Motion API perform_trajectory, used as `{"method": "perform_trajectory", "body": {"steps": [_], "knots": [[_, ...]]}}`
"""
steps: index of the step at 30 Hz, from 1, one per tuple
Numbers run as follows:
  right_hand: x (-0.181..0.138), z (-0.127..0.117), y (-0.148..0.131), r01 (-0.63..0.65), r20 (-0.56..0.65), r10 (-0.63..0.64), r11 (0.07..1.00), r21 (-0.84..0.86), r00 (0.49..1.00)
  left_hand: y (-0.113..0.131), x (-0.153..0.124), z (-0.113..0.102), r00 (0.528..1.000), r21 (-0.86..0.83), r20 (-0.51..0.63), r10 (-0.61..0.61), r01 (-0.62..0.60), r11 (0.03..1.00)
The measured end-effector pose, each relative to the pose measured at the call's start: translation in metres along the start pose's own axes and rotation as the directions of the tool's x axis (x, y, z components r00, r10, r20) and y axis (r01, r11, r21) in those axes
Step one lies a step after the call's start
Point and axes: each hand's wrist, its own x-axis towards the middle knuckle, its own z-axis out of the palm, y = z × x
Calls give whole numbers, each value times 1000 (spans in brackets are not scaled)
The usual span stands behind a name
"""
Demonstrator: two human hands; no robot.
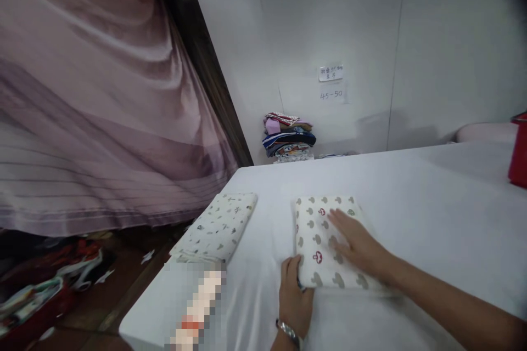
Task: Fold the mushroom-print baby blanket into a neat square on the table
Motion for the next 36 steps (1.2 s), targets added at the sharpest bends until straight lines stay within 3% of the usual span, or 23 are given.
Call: {"method": "perform_trajectory", "body": {"steps": [2, 4, 11, 15, 18, 22, 25, 28, 30, 33, 36], "knots": [[-18, 7, -10, 27, 157, -28, 1000, 12, 987, 1, 0, 0, 1000, -16, 8, 22, -21, 1000], [-28, 13, -9, -3, 213, 4, 1000, -4, 977, 2, 0, 0, 999, -28, 6, 40, -40, 999], [-28, 16, -3, -33, 206, 41, 999, -42, 978, 9, -4, -1, 999, -10, -16, -51, 51, 999], [-28, 16, -5, -38, 221, 50, 998, -58, 974, 12, -10, -8, 993, 166, -11, -118, 118, 979], [-32, 17, -1, -36, 145, 46, 997, -69, 988, 16, -11, -15, 989, 242, 29, -145, 134, 961], [-39, 22, 8, -61, 104, 69, 995, -74, 992, 18, -12, -22, 985, 269, 37, -167, 151, 951], [-41, 23, 10, -59, 128, 69, 995, -80, 989, 13, -10, -32, 976, 164, 145, -164, 140, 976], [-32, 18, 4, -86, 145, 97, 993, -77, 985, 12, 5, -46, 942, -65, 272, -198, 223, 973], [-15, 13, -4, -106, 115, 115, 991, -83, 987, 17, 23, -49, 957, -128, 215, -193, 224, 966], [20, 10, -14, -105, 52, 111, 987, -119, 992, 36, 62, -35, 994, -45, 95, -63, 67, 997], [54, 16, -8, -139, 26, 146, 972, -189, 989, 51, 101, -4, 990, 145, 122, 68, -85, 986]]}}
